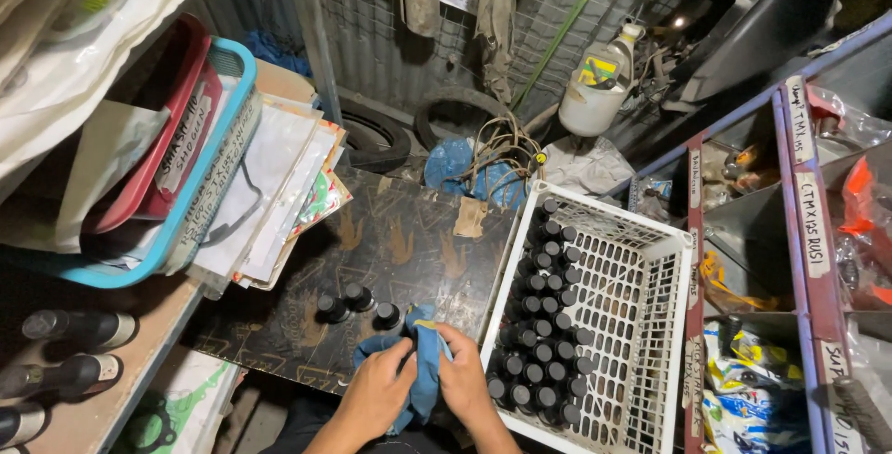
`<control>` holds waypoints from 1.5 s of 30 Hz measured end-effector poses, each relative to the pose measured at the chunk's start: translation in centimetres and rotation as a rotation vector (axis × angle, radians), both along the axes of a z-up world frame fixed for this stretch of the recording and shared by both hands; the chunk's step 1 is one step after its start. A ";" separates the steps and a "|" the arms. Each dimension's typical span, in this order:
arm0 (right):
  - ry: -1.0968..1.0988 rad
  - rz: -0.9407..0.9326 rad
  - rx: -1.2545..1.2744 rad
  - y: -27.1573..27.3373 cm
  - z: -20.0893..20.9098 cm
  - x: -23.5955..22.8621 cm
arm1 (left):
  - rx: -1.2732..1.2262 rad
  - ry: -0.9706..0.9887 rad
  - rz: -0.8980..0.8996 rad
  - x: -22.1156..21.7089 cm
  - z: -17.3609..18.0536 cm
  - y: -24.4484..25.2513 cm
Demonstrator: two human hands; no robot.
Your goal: Cleaning several small black cylindrical motorcycle parts using a blue cloth in a workshop setting.
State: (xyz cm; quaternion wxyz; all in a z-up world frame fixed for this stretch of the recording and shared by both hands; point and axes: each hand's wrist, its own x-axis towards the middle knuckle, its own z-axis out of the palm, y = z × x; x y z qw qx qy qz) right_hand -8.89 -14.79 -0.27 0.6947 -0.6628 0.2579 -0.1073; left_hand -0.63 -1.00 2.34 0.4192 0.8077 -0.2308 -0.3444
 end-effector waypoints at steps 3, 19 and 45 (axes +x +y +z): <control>0.009 -0.006 0.000 0.2 0.0 0.0 | 0.011 0.014 0.002 0.1 -0.5 0.2; -0.085 -0.079 -0.091 0.8 -0.3 0.4 | -0.314 0.032 0.057 0.4 -1.2 0.6; -0.158 0.065 0.002 1.0 0.1 1.0 | -0.242 0.096 0.148 0.0 -6.5 1.2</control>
